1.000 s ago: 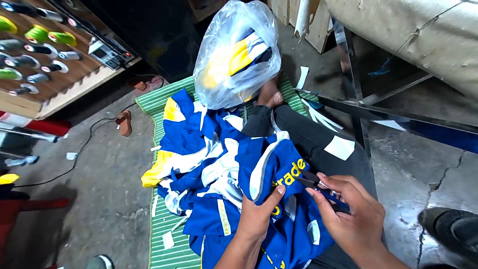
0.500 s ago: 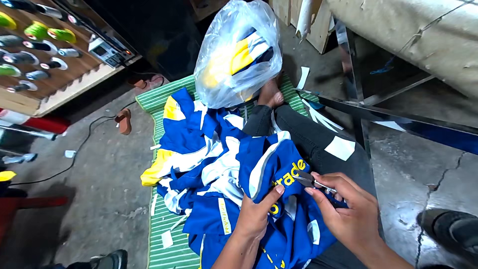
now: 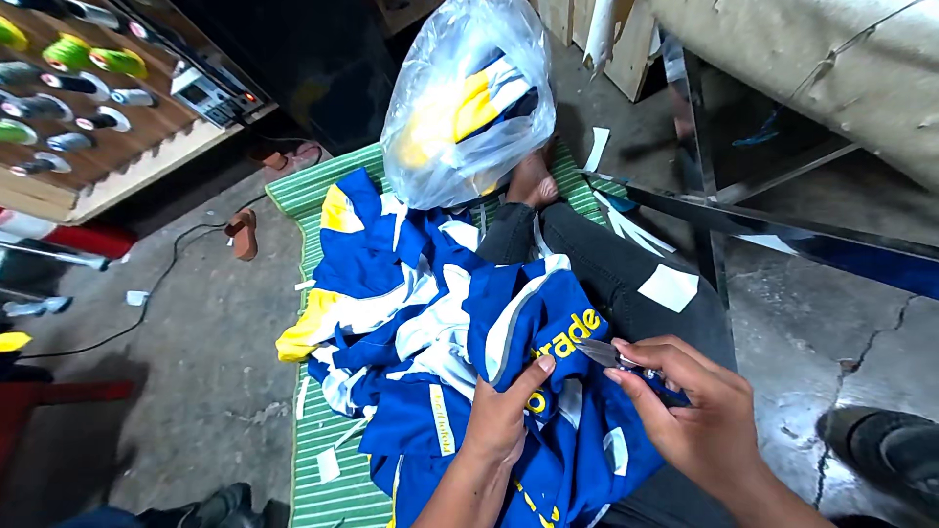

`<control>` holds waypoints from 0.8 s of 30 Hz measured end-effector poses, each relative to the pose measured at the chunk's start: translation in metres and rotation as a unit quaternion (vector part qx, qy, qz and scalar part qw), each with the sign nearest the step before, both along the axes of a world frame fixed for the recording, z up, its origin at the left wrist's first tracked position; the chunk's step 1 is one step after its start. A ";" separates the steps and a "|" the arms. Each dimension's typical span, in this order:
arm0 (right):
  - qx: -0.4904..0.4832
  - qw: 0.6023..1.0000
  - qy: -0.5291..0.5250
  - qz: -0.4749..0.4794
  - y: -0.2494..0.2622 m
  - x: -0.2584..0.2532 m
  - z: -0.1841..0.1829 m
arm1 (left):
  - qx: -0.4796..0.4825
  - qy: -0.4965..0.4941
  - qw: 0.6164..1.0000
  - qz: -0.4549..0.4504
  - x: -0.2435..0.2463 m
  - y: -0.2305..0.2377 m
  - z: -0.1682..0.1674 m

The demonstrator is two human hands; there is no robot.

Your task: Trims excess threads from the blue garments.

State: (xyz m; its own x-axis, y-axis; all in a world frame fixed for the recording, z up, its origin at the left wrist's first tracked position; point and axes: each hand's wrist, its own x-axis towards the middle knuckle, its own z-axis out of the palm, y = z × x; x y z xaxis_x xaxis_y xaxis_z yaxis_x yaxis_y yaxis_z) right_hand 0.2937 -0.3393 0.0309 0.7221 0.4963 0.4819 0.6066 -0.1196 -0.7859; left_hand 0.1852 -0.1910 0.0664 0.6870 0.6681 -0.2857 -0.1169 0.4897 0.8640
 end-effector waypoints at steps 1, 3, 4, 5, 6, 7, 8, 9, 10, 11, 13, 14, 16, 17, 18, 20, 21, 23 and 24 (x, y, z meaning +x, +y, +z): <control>-0.003 1.000 -0.001 -0.004 0.000 0.000 0.000 | 0.003 -0.001 1.000 0.000 0.000 0.000 0.000; -0.014 1.000 -0.007 -0.012 0.001 0.000 0.001 | 0.012 -0.003 1.000 -0.002 0.000 0.000 0.000; -0.020 1.000 -0.013 -0.015 0.000 0.000 0.002 | 0.012 -0.005 1.000 -0.003 0.000 0.000 0.000; -0.025 0.999 -0.017 -0.019 0.000 0.000 0.003 | 0.012 -0.007 1.000 -0.004 0.000 -0.001 -0.001; -0.030 0.999 -0.022 -0.022 0.000 0.001 0.004 | 0.011 -0.009 1.000 -0.005 0.000 -0.001 -0.001; -0.034 0.999 -0.027 -0.024 0.000 0.001 0.004 | 0.010 -0.010 1.000 -0.004 0.000 -0.001 -0.001; -0.039 0.998 -0.034 -0.027 -0.001 0.001 0.004 | 0.010 -0.011 1.000 -0.005 0.000 -0.001 -0.001; -0.043 0.998 -0.042 -0.031 -0.001 0.002 0.005 | 0.010 -0.010 1.000 -0.005 0.000 -0.001 -0.001; -0.047 0.997 -0.050 -0.035 -0.001 0.001 0.005 | 0.010 -0.008 1.000 -0.004 0.000 -0.001 -0.001; -0.053 0.996 -0.059 -0.038 -0.002 0.001 0.005 | 0.010 -0.007 1.000 -0.004 0.000 -0.001 -0.001; -0.066 0.994 -0.072 -0.044 -0.003 0.001 0.006 | 0.010 -0.006 1.000 -0.004 0.000 -0.001 -0.001; -0.068 0.994 -0.077 -0.045 -0.003 0.001 0.006 | 0.011 -0.007 1.000 -0.005 0.000 -0.001 -0.001; -0.066 0.993 -0.082 -0.046 -0.002 0.002 0.006 | 0.013 -0.008 1.000 -0.007 0.000 -0.001 -0.001; -0.063 0.994 -0.082 -0.046 -0.002 0.002 0.005 | 0.014 -0.008 1.000 -0.009 0.000 -0.001 -0.002; -0.061 0.994 -0.081 -0.047 -0.001 0.002 0.005 | 0.015 -0.009 1.000 -0.011 0.000 0.000 -0.002; -0.057 0.994 -0.079 -0.047 0.001 0.002 0.005 | 0.015 -0.014 1.000 -0.014 0.000 0.001 -0.002; -0.055 0.995 -0.077 -0.045 0.001 0.002 0.004 | 0.015 -0.014 1.000 -0.014 -0.001 0.001 -0.002; -0.045 0.997 -0.060 -0.034 0.003 0.002 0.004 | 0.012 -0.015 1.000 -0.016 -0.001 0.002 -0.002; -0.038 0.998 -0.044 -0.025 0.003 0.002 0.004 | 0.010 -0.016 1.000 -0.016 -0.001 0.002 -0.002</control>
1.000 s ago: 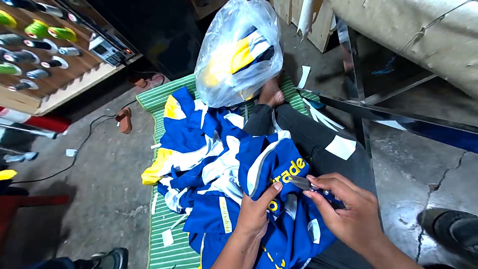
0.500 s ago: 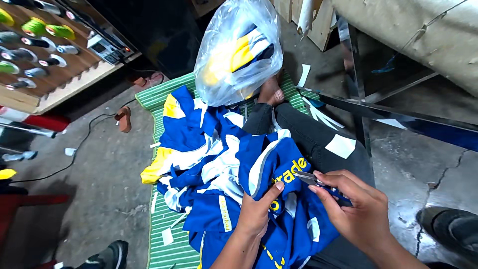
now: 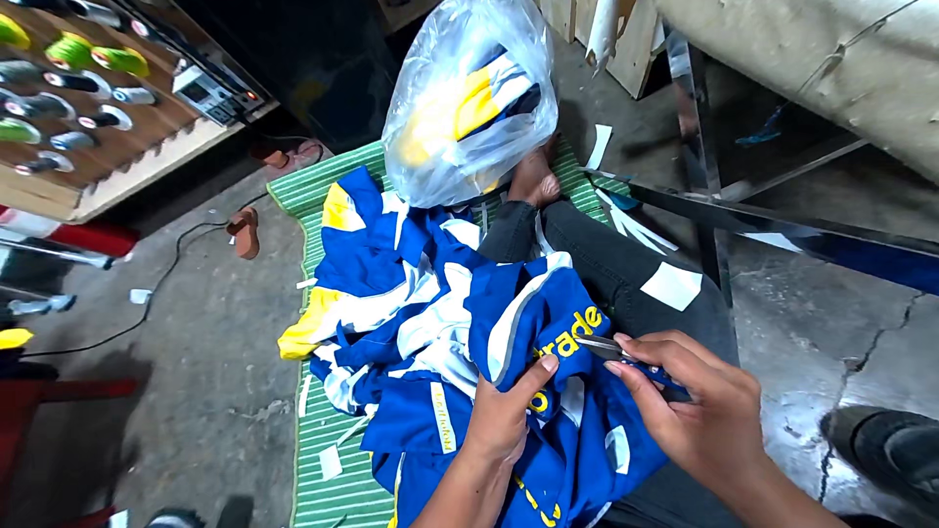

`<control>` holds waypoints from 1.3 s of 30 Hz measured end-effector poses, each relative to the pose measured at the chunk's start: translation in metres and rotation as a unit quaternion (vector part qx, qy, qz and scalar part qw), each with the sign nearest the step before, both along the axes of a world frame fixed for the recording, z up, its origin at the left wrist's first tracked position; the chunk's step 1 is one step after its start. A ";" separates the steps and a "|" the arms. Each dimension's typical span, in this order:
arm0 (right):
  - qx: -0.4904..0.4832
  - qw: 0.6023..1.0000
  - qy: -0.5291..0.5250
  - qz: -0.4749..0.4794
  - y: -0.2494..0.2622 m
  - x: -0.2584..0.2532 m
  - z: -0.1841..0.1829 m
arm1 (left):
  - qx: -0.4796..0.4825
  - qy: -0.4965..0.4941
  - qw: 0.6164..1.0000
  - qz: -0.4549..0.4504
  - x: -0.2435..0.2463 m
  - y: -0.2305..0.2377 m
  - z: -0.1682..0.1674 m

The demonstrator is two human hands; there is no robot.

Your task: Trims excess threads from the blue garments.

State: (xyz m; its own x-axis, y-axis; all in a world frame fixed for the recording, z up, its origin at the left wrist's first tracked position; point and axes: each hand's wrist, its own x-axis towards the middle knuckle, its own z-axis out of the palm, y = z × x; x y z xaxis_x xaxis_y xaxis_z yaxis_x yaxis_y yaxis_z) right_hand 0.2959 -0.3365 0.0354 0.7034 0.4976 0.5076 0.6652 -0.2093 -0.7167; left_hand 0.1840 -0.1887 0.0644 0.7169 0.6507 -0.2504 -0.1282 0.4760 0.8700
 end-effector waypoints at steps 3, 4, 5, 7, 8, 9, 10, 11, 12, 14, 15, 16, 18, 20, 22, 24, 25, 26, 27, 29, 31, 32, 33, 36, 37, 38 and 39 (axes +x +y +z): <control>0.027 0.998 0.050 0.025 0.001 0.001 -0.001 | -0.003 -0.003 1.000 -0.002 -0.001 0.001 0.000; 0.029 0.998 0.053 0.027 0.001 0.001 -0.001 | -0.004 -0.005 1.000 -0.003 -0.001 0.001 0.000; 0.021 0.999 0.039 0.018 0.002 0.000 0.000 | -0.007 -0.007 1.000 -0.004 -0.001 0.002 0.000; 0.001 1.000 -0.013 -0.012 0.003 -0.001 0.000 | -0.014 -0.007 1.000 -0.003 -0.001 0.002 0.000; -0.001 0.999 -0.028 -0.020 0.004 -0.002 -0.001 | -0.018 -0.004 1.000 0.000 0.000 0.002 0.000; 0.000 0.999 -0.031 -0.022 0.004 -0.002 -0.001 | -0.021 0.001 1.000 0.003 0.000 0.001 0.000; 0.003 0.999 -0.025 -0.020 0.004 -0.002 -0.002 | -0.023 0.002 1.000 0.007 0.000 0.000 0.000; 0.006 1.000 -0.016 -0.017 0.004 -0.002 -0.002 | -0.023 0.004 1.000 0.010 0.000 0.000 0.000; 0.007 1.000 -0.012 -0.015 0.004 -0.002 -0.002 | -0.023 0.006 1.000 0.012 0.000 0.000 0.001; 0.005 1.000 -0.012 -0.013 0.002 -0.002 -0.002 | -0.024 0.003 1.000 0.012 0.000 0.000 0.001; 0.003 1.000 -0.014 -0.014 0.002 -0.002 -0.001 | -0.024 0.002 1.000 0.012 0.000 0.000 0.000; 0.001 1.000 -0.016 -0.015 0.001 -0.002 -0.001 | -0.022 0.002 1.000 0.012 0.000 0.000 0.000; -0.002 1.000 -0.021 -0.018 0.001 -0.002 -0.001 | -0.018 0.002 1.000 0.010 0.000 0.000 -0.001; -0.009 0.999 -0.028 -0.021 0.001 -0.002 0.000 | -0.016 0.004 1.000 0.007 0.000 0.000 -0.001; -0.016 0.999 -0.036 -0.022 0.003 -0.002 0.001 | -0.018 0.003 1.000 0.007 0.000 0.000 -0.001; -0.020 0.999 -0.029 -0.013 0.004 -0.001 0.001 | -0.018 0.004 1.000 0.006 -0.001 0.000 -0.001; -0.018 1.000 -0.017 -0.003 0.003 -0.001 0.001 | -0.019 0.005 1.000 0.007 -0.001 -0.001 -0.001; -0.013 1.000 -0.001 0.011 0.003 -0.001 0.001 | -0.020 0.006 1.000 0.009 0.000 -0.001 -0.001; -0.007 0.999 0.016 0.027 0.002 -0.001 0.001 | -0.020 0.006 1.000 0.010 0.000 0.000 -0.001; 0.001 0.997 0.054 0.057 -0.001 -0.001 0.003 | -0.018 0.002 1.000 0.011 0.000 0.000 -0.001; 0.014 0.994 0.083 0.071 -0.003 0.001 0.005 | -0.017 -0.002 1.000 0.010 0.000 0.000 -0.002; 0.020 0.993 0.088 0.070 -0.004 0.003 0.006 | -0.016 -0.003 1.000 0.008 0.000 0.000 -0.002; 0.021 0.994 0.087 0.067 -0.005 0.004 0.006 | -0.013 -0.004 1.000 0.007 0.000 0.000 -0.002; 0.008 0.996 0.071 0.057 -0.004 0.006 0.006 | -0.001 0.004 1.000 0.007 -0.001 0.000 -0.002; 0.002 0.996 0.066 0.054 -0.004 0.006 0.006 | 0.002 0.003 1.000 0.005 -0.001 0.000 -0.002; -0.005 0.997 0.060 0.052 -0.004 0.007 0.007 | 0.004 0.004 1.000 0.003 -0.001 0.000 -0.002; -0.011 0.997 0.055 0.049 -0.005 0.007 0.007 | 0.004 0.005 1.000 0.003 -0.002 0.000 -0.002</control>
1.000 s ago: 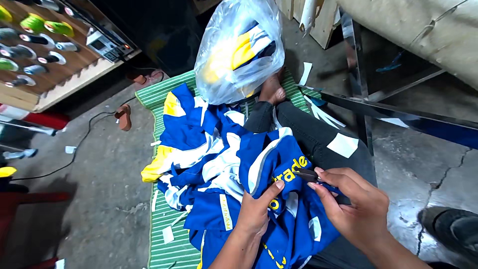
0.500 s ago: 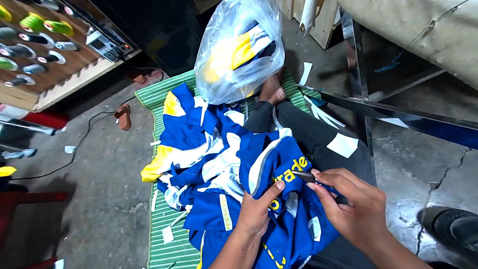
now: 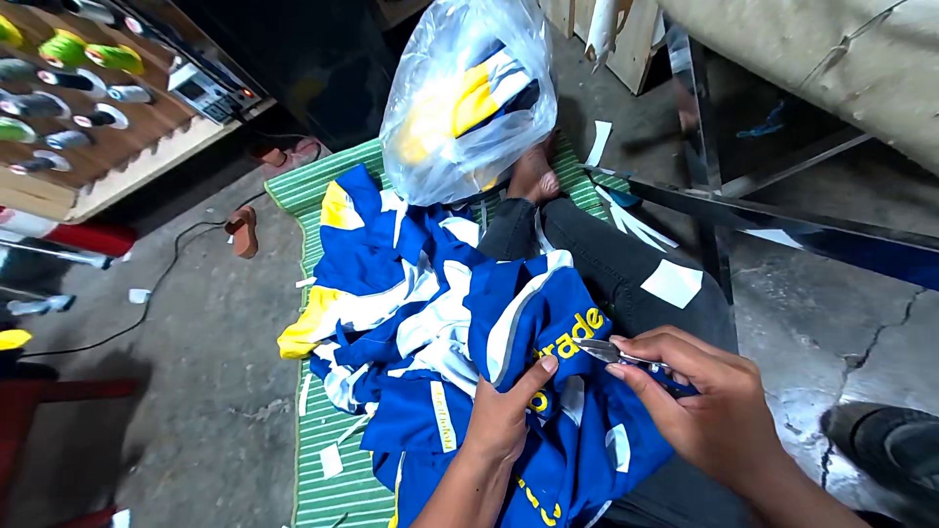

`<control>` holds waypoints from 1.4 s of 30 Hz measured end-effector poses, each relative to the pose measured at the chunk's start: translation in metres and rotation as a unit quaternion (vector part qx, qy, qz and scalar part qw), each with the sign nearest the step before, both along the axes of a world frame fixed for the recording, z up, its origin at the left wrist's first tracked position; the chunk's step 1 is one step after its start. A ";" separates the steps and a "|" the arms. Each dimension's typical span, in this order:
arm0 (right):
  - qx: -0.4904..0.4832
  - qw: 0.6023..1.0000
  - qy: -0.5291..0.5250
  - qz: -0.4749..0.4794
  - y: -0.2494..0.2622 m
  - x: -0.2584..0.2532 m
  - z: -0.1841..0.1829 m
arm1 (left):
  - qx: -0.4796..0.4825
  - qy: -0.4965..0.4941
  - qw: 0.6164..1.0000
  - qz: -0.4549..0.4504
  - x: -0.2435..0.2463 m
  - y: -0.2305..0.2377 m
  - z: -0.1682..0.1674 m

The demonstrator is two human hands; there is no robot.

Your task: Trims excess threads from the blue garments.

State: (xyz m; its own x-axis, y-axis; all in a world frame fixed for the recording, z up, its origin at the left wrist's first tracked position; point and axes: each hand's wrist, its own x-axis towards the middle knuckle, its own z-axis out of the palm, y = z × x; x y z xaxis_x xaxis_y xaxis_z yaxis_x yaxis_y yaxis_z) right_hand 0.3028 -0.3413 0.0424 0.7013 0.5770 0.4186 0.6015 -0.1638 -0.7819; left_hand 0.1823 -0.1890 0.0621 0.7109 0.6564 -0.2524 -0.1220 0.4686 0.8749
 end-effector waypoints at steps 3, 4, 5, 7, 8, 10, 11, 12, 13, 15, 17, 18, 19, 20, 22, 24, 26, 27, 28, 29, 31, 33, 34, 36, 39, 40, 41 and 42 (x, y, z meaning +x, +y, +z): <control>-0.013 1.000 -0.002 0.000 -0.002 0.001 0.002 | -0.002 -0.002 1.000 -0.002 -0.001 0.000 0.000; -0.014 1.000 0.001 0.000 -0.002 0.002 0.003 | -0.003 -0.004 1.000 -0.004 -0.001 0.000 -0.001; -0.014 1.000 0.002 0.001 -0.002 0.002 0.003 | -0.003 -0.007 1.000 -0.006 -0.001 0.000 -0.001; -0.018 1.000 -0.002 -0.001 -0.002 0.003 0.004 | 0.000 -0.012 1.000 -0.009 -0.002 0.001 -0.003; -0.020 1.000 -0.008 -0.004 -0.002 0.003 0.004 | 0.001 -0.013 1.000 -0.009 -0.002 0.001 -0.003; -0.020 1.000 -0.017 -0.007 -0.001 0.004 0.004 | 0.003 -0.015 1.000 -0.010 -0.002 0.001 -0.004; -0.018 1.000 -0.015 -0.006 -0.001 0.004 0.004 | 0.004 -0.016 1.000 -0.011 -0.002 0.002 -0.004; -0.015 1.000 -0.010 -0.002 -0.001 0.005 0.004 | 0.004 -0.016 1.000 -0.012 -0.002 0.002 -0.004; -0.013 1.000 -0.003 0.001 -0.001 0.005 0.003 | 0.005 -0.016 1.000 -0.013 -0.002 0.002 -0.003; -0.009 1.000 0.004 0.002 0.000 0.005 0.002 | 0.004 -0.013 1.000 -0.011 -0.001 0.002 -0.003; -0.006 1.000 0.004 0.001 0.001 0.005 0.002 | 0.004 -0.010 1.000 -0.010 -0.001 0.002 -0.002; -0.002 1.000 0.008 0.002 0.001 0.005 0.002 | 0.004 -0.010 1.000 -0.009 -0.001 0.002 -0.002; 0.004 1.000 0.014 0.003 0.001 0.004 0.001 | 0.006 -0.013 1.000 -0.009 0.000 0.002 -0.002; 0.011 1.000 0.022 0.004 0.001 0.004 0.001 | 0.007 -0.017 1.000 -0.010 0.000 0.002 -0.002; 0.018 0.999 0.029 0.006 0.000 0.004 0.001 | 0.007 -0.022 1.000 -0.008 0.000 0.002 -0.002; 0.014 1.000 0.024 0.006 -0.001 0.003 0.002 | 0.009 -0.020 1.000 -0.006 -0.001 0.002 -0.002; 0.003 1.000 0.013 0.006 -0.001 0.003 0.003 | 0.009 -0.018 1.000 -0.006 -0.001 0.001 -0.002; -0.002 1.000 0.006 0.004 -0.001 0.003 0.003 | 0.010 -0.020 1.000 -0.008 -0.001 0.001 -0.002; -0.005 1.000 0.000 0.003 -0.001 0.003 0.003 | 0.011 -0.021 1.000 -0.009 -0.001 0.001 -0.003; -0.006 1.000 -0.002 0.005 -0.001 0.004 0.004 | 0.011 -0.020 1.000 -0.009 -0.001 0.001 -0.003; 0.000 1.000 0.007 0.003 -0.002 0.004 0.005 | 0.009 -0.017 1.000 -0.008 -0.001 0.002 -0.003; 0.006 1.000 0.006 -0.019 -0.003 0.004 0.005 | 0.007 -0.016 1.000 -0.004 -0.001 0.002 -0.002; 0.006 0.999 -0.001 -0.037 -0.004 0.003 0.005 | 0.005 -0.017 1.000 -0.001 -0.001 0.002 -0.002; 0.004 0.998 -0.020 -0.065 -0.006 0.003 0.003 | -0.001 -0.024 1.000 0.000 -0.001 0.003 -0.003; 0.004 0.996 -0.039 -0.076 -0.006 0.002 0.002 | -0.006 -0.047 0.999 -0.005 -0.002 0.004 -0.005; 0.006 0.996 -0.041 -0.073 -0.006 0.002 0.002 | -0.005 -0.057 0.998 -0.006 -0.003 0.004 -0.006; 0.006 0.996 -0.042 -0.073 -0.005 0.001 0.002 | -0.004 -0.064 0.998 -0.002 -0.003 0.003 -0.007; 0.005 0.996 -0.044 -0.072 -0.005 0.001 0.003 | -0.002 -0.071 0.997 0.004 -0.004 0.003 -0.007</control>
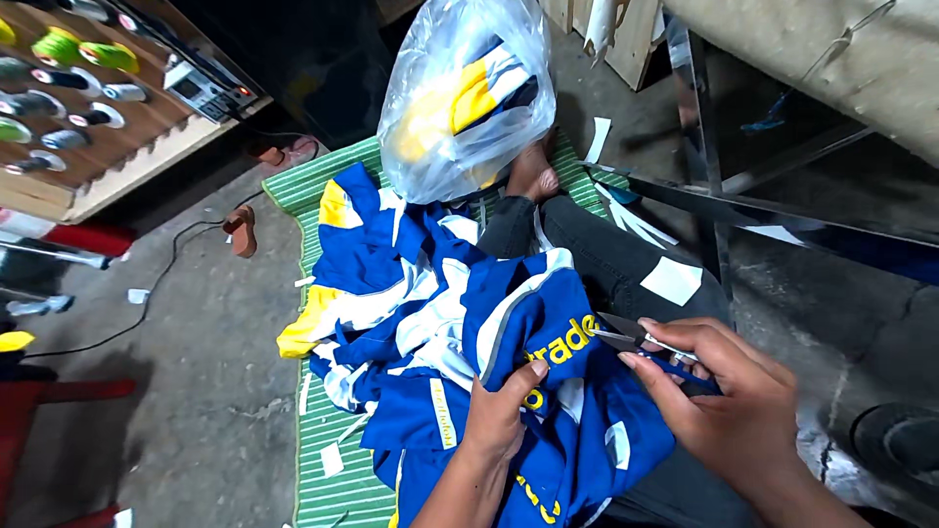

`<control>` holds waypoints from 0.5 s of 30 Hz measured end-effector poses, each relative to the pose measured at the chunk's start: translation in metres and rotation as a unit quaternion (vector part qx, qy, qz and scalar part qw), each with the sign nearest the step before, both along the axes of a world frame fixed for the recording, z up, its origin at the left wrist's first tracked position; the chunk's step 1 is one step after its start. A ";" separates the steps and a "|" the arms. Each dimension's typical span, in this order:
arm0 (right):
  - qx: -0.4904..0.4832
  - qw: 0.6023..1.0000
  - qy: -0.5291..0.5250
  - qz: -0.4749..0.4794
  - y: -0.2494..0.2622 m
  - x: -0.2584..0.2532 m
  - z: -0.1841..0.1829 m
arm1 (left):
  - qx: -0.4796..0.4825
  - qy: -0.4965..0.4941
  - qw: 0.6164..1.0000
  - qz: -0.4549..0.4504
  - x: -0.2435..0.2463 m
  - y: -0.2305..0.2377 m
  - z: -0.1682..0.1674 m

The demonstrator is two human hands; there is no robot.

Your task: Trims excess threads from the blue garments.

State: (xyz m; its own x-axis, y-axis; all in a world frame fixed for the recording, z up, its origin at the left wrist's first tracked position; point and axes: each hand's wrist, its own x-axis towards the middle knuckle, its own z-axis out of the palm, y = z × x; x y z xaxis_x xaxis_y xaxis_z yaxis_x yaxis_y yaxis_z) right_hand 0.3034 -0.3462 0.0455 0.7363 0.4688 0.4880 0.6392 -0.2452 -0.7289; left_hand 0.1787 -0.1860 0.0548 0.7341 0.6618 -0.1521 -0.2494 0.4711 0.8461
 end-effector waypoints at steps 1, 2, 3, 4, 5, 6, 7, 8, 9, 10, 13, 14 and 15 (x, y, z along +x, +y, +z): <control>-0.001 1.000 -0.002 0.001 0.000 -0.001 0.000 | 0.001 -0.007 1.000 0.007 0.000 0.000 0.000; -0.003 1.000 -0.004 0.000 0.001 -0.001 0.001 | 0.004 -0.013 1.000 0.012 0.000 0.000 -0.001; -0.006 1.000 -0.006 -0.001 0.001 -0.002 0.001 | 0.008 -0.019 1.000 0.016 -0.001 0.000 -0.001; -0.008 1.000 -0.007 -0.003 0.001 -0.003 0.001 | 0.014 -0.024 0.999 0.018 -0.001 0.000 -0.002; -0.010 1.000 -0.007 -0.003 0.002 -0.004 0.002 | 0.017 -0.027 0.999 0.020 -0.001 0.000 -0.002; -0.010 1.000 -0.007 -0.004 0.001 -0.005 0.002 | 0.018 -0.028 0.999 0.021 -0.001 -0.001 -0.003; -0.012 1.000 -0.007 -0.005 0.001 -0.006 0.003 | 0.018 -0.028 0.999 0.023 -0.001 -0.001 -0.003; -0.014 1.000 -0.007 -0.006 0.001 -0.006 0.003 | 0.018 -0.027 0.999 0.023 -0.001 -0.001 -0.003; -0.018 1.000 -0.008 -0.007 0.001 -0.006 0.004 | 0.019 -0.027 0.999 0.024 -0.001 -0.001 -0.003; -0.018 1.000 -0.010 -0.006 0.001 -0.006 0.003 | 0.020 -0.027 0.999 0.025 -0.001 -0.002 -0.003; -0.016 1.000 -0.012 -0.004 0.002 -0.006 0.002 | 0.026 -0.024 0.999 0.027 -0.001 -0.002 -0.002; -0.015 1.000 -0.012 -0.006 0.002 -0.006 0.002 | 0.025 -0.023 0.999 0.027 -0.001 -0.002 -0.002; -0.014 1.000 -0.012 -0.006 0.002 -0.006 0.002 | 0.024 -0.025 0.999 0.027 -0.001 -0.002 -0.003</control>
